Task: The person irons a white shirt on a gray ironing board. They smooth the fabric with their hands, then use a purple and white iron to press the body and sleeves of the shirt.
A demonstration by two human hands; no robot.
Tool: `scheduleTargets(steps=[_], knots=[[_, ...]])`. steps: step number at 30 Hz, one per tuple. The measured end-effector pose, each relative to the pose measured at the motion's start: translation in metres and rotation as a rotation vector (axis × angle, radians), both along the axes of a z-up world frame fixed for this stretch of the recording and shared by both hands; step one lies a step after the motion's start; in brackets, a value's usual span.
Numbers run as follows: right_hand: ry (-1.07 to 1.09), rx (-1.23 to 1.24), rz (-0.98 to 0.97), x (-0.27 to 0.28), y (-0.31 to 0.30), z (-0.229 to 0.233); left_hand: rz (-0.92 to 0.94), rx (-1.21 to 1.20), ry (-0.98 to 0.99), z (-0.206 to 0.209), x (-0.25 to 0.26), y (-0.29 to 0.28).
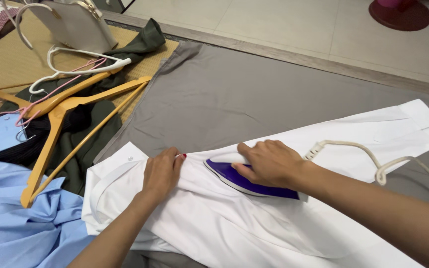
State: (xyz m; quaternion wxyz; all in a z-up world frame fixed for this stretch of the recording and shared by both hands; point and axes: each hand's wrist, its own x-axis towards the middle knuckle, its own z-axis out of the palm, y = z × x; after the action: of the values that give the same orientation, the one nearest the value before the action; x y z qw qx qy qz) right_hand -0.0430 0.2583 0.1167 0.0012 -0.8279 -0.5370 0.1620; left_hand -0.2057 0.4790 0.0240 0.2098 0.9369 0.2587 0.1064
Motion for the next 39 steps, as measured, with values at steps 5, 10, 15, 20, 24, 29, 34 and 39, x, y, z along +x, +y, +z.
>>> scheduleTargets(steps=[5, 10, 15, 20, 24, 29, 34, 39], knots=[[0.049, 0.065, -0.016, -0.001, 0.023, -0.004, 0.008, 0.002, 0.011, 0.0, 0.0, -0.002], [0.115, -0.016, -0.04, -0.005, 0.01, 0.005, 0.03, 0.037, -0.02, -0.001, 0.0, -0.003], [0.129, -0.107, -0.056, -0.01, -0.037, 0.012, 0.053, 0.033, -0.045, -0.005, -0.002, -0.005], [0.155, -0.224, -0.128, -0.003, -0.087, 0.02, 0.039, 0.068, -0.07, -0.005, -0.003, -0.005], [0.146, -0.239, -0.155, 0.001, -0.112, 0.022, 0.016, 0.06, -0.097, -0.004, -0.003, -0.005], [0.106, -0.261, -0.148, 0.0, -0.104, 0.018, 0.011, 0.051, -0.113, -0.003, -0.007, -0.006], [0.084, -0.177, -0.137, -0.007, -0.065, 0.012, 0.012, 0.063, -0.108, 0.0, -0.008, -0.007], [0.074, -0.05, -0.089, -0.011, -0.016, 0.005, 0.039, 0.041, -0.061, 0.001, -0.008, -0.006]])
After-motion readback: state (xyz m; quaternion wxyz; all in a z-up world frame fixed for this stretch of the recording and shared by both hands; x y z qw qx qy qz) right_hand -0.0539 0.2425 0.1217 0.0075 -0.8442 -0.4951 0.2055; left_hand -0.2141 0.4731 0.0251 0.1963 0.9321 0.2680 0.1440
